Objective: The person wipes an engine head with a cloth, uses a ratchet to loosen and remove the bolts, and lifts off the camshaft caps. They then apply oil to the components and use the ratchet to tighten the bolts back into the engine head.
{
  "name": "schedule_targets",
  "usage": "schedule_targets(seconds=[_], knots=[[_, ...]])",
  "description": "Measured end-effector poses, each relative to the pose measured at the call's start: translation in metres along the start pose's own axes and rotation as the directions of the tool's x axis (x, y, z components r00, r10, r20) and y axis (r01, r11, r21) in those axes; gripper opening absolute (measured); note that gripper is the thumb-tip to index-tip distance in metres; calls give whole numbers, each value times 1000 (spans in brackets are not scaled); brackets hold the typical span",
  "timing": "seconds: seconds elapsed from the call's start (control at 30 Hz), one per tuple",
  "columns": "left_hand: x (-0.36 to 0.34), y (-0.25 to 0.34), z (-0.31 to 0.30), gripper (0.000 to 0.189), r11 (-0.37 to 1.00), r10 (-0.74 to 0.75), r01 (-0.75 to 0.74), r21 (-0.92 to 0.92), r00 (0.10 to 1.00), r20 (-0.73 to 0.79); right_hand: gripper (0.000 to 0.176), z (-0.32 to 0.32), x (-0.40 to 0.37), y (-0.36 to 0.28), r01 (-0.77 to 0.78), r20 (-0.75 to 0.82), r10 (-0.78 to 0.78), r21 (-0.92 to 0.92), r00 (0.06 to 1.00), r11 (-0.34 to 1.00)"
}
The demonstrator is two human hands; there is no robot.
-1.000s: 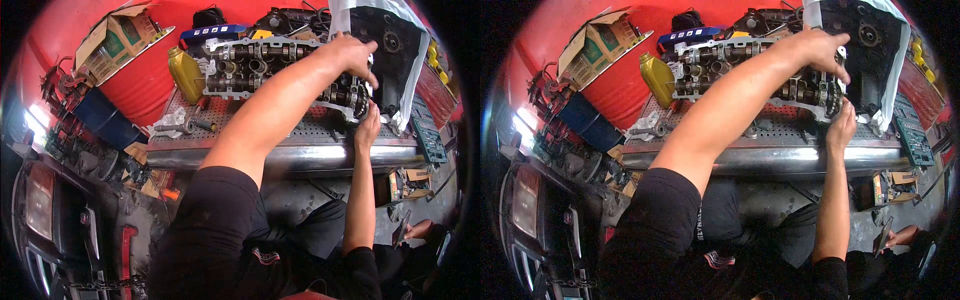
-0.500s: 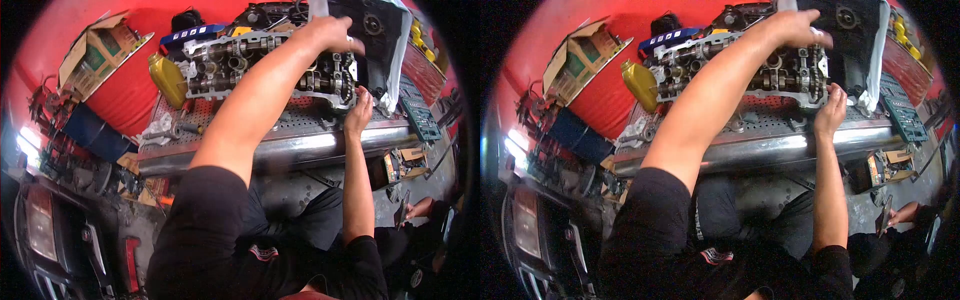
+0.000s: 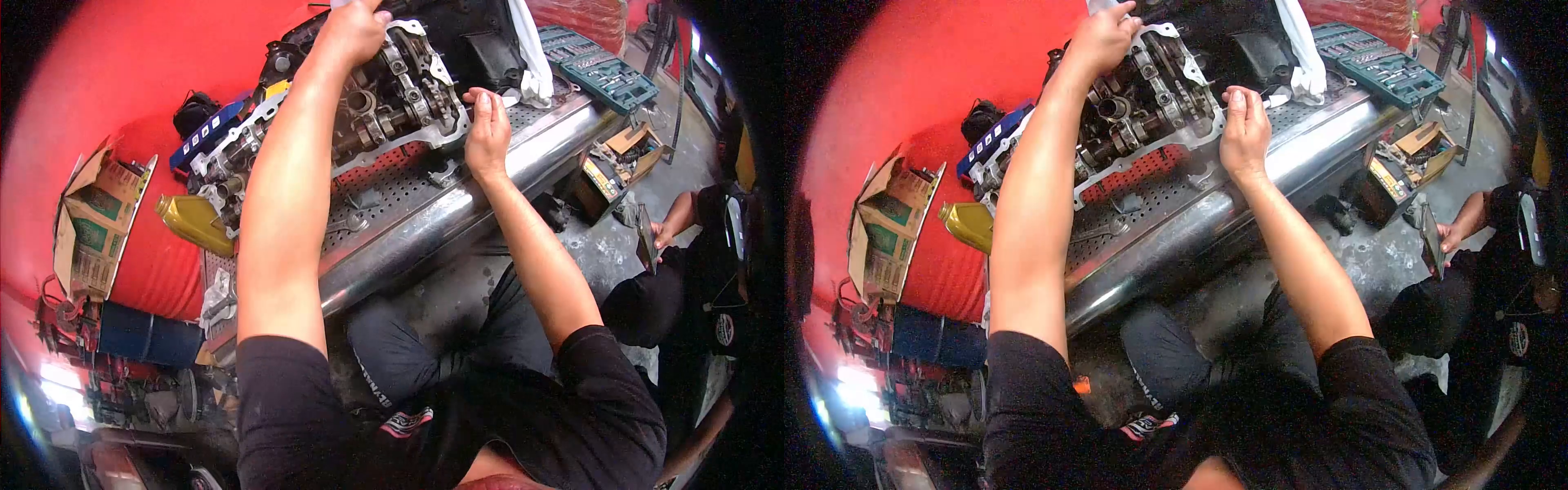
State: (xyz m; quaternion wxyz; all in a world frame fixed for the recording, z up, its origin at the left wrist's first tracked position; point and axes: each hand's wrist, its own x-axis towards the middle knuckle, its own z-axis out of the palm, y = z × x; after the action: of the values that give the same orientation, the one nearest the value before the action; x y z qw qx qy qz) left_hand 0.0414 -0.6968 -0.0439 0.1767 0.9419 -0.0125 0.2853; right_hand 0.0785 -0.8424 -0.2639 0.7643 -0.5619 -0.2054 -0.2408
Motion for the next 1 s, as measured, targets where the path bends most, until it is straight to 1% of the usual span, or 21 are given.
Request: schedule_targets(seconds=[0.03, 0.07, 0.13, 0.17, 0.2, 0.27, 0.3, 0.33, 0.4, 0.43, 0.47, 0.53, 0.57, 0.6, 0.67, 0.77, 0.87, 0.9, 0.93, 0.97, 1.0], knots=[[2, -6, 6, 47, 993, 63, -58, 100, 997, -50, 36, 0, 2, 0, 9, 4, -9, -3, 1000, 1000], [0, 3, 8, 62, 995, 53, -50, 91, 998, -25, 36, 1, 6, -1, 21, -3, -21, 0, 1000, 1000], [-43, 58, -12, 83, 956, 64, -110, 270, 983, 173, 35, 1, 3, 2, 25, -27, -24, 5, 999, 1000], [-25, 33, -3, 101, 934, 52, -131, 334, 971, 235, 36, 1, 4, 3, 47, -21, -47, -23, 999, 999], [-28, 27, -6, 95, 980, 106, -131, 152, 981, 165, 36, 0, 4, 2, 43, -22, -43, -20, 999, 999], [26, -46, 17, 94, 996, 84, -84, -11, 996, -32, 36, 0, 3, -1, 38, -26, -39, -13, 999, 999], [29, -39, 6, 92, 997, -6, 14, -77, 995, 103, 36, 0, 3, 1, 33, -29, -33, -5, 999, 999], [24, -32, 5, 92, 999, -14, 18, -31, 991, 131, 36, 1, 4, 2, 17, -23, -17, 11, 1000, 1000], [-23, 35, -3, 93, 998, -26, 13, 67, 980, 196, 35, 1, 4, 1, -17, -25, 18, 46, 1000, 999], [-37, 52, -10, 96, 964, 4, -62, 257, 975, 221, 34, 1, 5, 4, 17, -20, -17, 23, 1000, 1000], [-45, 50, -9, 85, 957, 72, -115, 267, 984, 166, 34, 1, 6, 5, 29, -15, -29, 13, 999, 999], [-49, 49, -3, 69, 889, 91, -109, 445, 994, 61, 34, 1, 5, 3, 23, -17, -22, 41, 1000, 999], [-51, 58, 0, 57, 825, 41, -52, 562, 999, 33, 35, 0, 4, -4, 26, -10, -26, 7, 1000, 1000], [-50, 42, 16, 55, 794, 166, -96, 601, 984, -62, 35, 1, 4, 3, 2, -3, -2, 38, 1000, 999], [-45, 29, 26, 41, 740, 372, -227, 633, 922, -105, 36, 0, 5, 7, 18, 22, -18, 19, 1000, 1000], [-35, 31, 22, 26, 687, 398, -191, 701, 906, -144, 36, -1, 4, 7, 13, 39, -12, -14, 999, 1000], [-14, 39, 12, 25, 772, 173, -114, 626, 984, -35, 37, -2, 5, 7, 50, 28, -48, -82, 998, 995], [-15, 46, 13, 24, 820, 132, -64, 569, 988, -80, 37, -1, 5, 6, 68, 27, -65, -114, 997, 991], [-13, 56, 13, 22, 835, -8, 34, 550, 999, -50, 37, -1, 4, 6, 67, 28, -64, -123, 998, 990], [0, 48, 29, 29, 799, -67, 86, 596, 996, -55, 38, 0, 5, 7, 68, 28, -65, -128, 998, 989], [13, 39, 44, 43, 757, -125, 136, 639, 990, -64, 39, 0, 6, 9, 69, 27, -66, -132, 997, 989]])
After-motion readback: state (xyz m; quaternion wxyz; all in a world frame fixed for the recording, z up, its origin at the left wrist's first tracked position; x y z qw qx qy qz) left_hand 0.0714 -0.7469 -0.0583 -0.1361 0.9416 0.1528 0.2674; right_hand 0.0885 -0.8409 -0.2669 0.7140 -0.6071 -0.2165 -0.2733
